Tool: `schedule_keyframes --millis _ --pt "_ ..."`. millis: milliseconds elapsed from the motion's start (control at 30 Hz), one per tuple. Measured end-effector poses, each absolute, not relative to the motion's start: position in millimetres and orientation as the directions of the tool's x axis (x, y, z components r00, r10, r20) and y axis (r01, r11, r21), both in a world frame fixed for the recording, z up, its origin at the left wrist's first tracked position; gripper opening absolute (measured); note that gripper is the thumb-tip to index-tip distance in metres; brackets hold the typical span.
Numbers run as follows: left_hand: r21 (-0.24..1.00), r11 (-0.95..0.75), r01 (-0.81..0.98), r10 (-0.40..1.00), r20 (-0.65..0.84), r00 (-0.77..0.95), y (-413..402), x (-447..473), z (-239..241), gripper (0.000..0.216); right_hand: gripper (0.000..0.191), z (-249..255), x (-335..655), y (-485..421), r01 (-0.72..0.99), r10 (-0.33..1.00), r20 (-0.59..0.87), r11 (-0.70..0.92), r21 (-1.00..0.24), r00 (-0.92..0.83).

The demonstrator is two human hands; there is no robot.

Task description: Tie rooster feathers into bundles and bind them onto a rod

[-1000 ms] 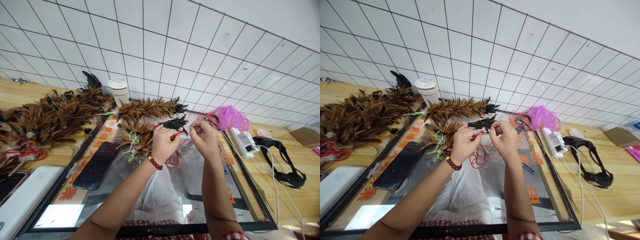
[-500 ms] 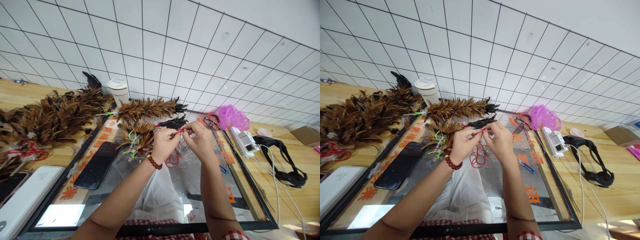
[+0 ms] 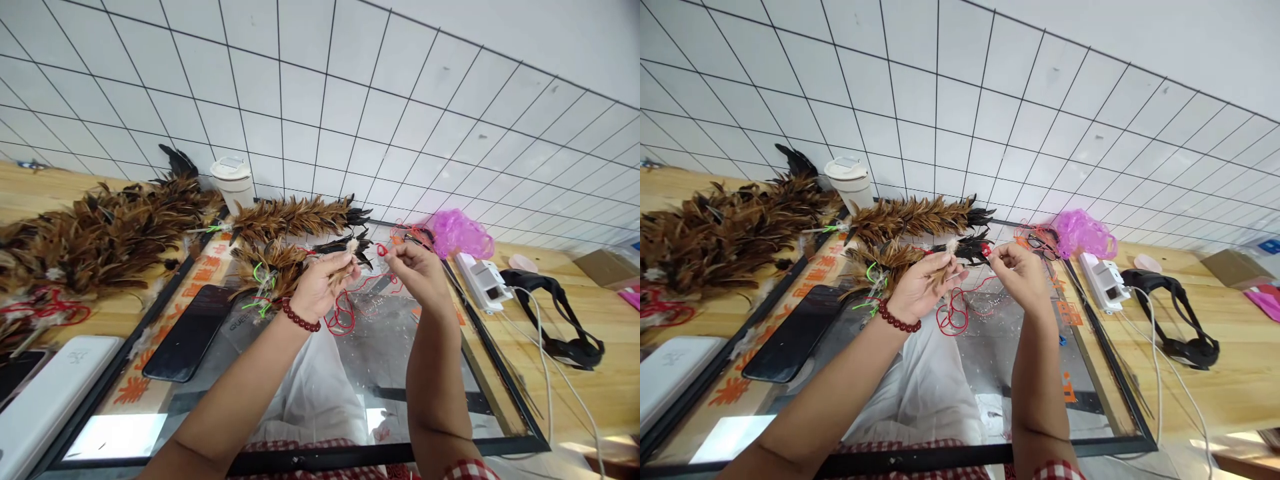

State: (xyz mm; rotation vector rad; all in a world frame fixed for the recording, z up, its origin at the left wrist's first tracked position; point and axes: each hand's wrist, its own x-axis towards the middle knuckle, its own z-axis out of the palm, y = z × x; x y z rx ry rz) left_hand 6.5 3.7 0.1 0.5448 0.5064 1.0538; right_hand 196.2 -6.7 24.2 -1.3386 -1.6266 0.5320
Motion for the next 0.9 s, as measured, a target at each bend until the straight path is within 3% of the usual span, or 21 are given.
schedule_keyframes --millis 167,333,533,633,767,900 --pt "0.633 0.401 -0.662 0.895 -0.116 0.431 2.8 9.5 -4.3 0.01 0.012 26.8 184.0 -10.9 0.409 0.932 0.35 0.358 -0.84 -0.097" --pt "0.685 0.351 -0.639 0.918 -0.115 0.38 3.8 11.1 -8.7 0.015 0.007 26.9 166.3 -13.1 0.46 0.912 0.378 0.408 -0.788 -0.161" --pt "0.525 0.39 -0.756 0.904 -0.063 0.422 1.5 6.7 -3.6 0.007 0.008 29.6 159.3 -14.5 0.583 0.881 0.472 0.404 -0.705 -0.04" --pt "0.454 0.421 -0.786 0.891 -0.042 0.453 0.5 5.8 -2.7 0.006 0.005 31.5 161.7 -14.8 0.594 0.903 0.43 0.34 -0.729 0.012" --pt "0.42 0.414 -0.808 0.903 -0.079 0.422 2.1 6.2 -4.4 0.009 0.026 31.0 163.7 -14.6 0.47 0.93 0.362 0.345 -0.812 -0.056" --pt "0.429 0.421 -0.799 0.903 -0.117 0.413 3.7 7.1 -4.8 0.011 0.02 26.2 157.9 -12.2 0.495 0.886 0.447 0.444 -0.747 -0.12"
